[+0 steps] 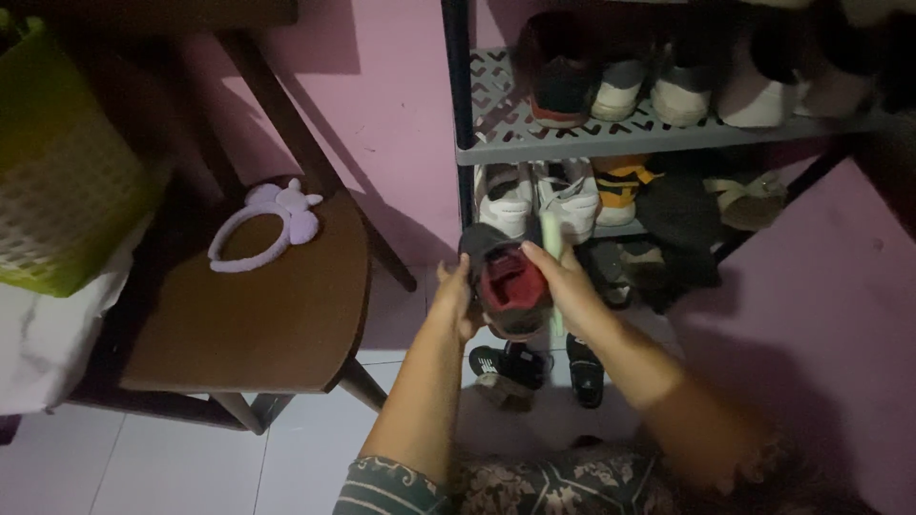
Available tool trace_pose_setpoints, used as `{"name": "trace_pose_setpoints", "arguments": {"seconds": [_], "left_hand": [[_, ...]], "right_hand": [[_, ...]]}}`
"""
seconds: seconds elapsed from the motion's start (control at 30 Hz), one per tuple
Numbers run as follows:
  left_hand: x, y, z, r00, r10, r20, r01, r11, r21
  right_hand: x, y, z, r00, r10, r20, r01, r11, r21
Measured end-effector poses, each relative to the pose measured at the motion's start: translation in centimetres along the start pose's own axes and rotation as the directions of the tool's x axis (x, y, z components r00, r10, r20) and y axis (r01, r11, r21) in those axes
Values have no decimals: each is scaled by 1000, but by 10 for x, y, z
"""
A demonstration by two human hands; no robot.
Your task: The person cleans shoes by brushing each shoe with a handheld brush one by one, turning them over to brush different sides, and places the brush onto a shelf on the shoe rack.
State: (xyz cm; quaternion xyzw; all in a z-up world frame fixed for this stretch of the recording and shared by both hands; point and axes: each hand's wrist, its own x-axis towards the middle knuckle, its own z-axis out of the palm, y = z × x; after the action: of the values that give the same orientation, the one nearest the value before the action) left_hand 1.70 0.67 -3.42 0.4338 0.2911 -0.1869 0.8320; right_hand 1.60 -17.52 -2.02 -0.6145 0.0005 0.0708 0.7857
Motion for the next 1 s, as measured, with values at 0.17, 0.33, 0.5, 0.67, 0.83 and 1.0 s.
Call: {"name": "trace_pose_setpoints", "arguments": {"seconds": [0.17,0.33,0.5,0.67,0.83,1.0], "left_hand": [[-17,12,-7,943,104,315,-62,988,-140],[-21,17,-18,874,202,442,-64,949,-307],[-37,38,-21,796,224,561,126,846,-517],[-24,26,-30,706,209,676,147,891,-429],[-30,29,-29,706,188,683,225,854,-469],[-46,38,-24,825,60,562,135,945,-299]], "right_hand": [[-14,-10,13,959,279,-55,-277,960,27],[-37,-29,25,960,-249,129,273,935,-226],[-64,-35,35,624,-566,538,781,446,-436],[-39,-50,26,789,-438,431,598,387,-702],[-42,-45,38,640,-629,442,754,405,-517],[-58,-32,45,669,-441,598,732,253,-632]]}}
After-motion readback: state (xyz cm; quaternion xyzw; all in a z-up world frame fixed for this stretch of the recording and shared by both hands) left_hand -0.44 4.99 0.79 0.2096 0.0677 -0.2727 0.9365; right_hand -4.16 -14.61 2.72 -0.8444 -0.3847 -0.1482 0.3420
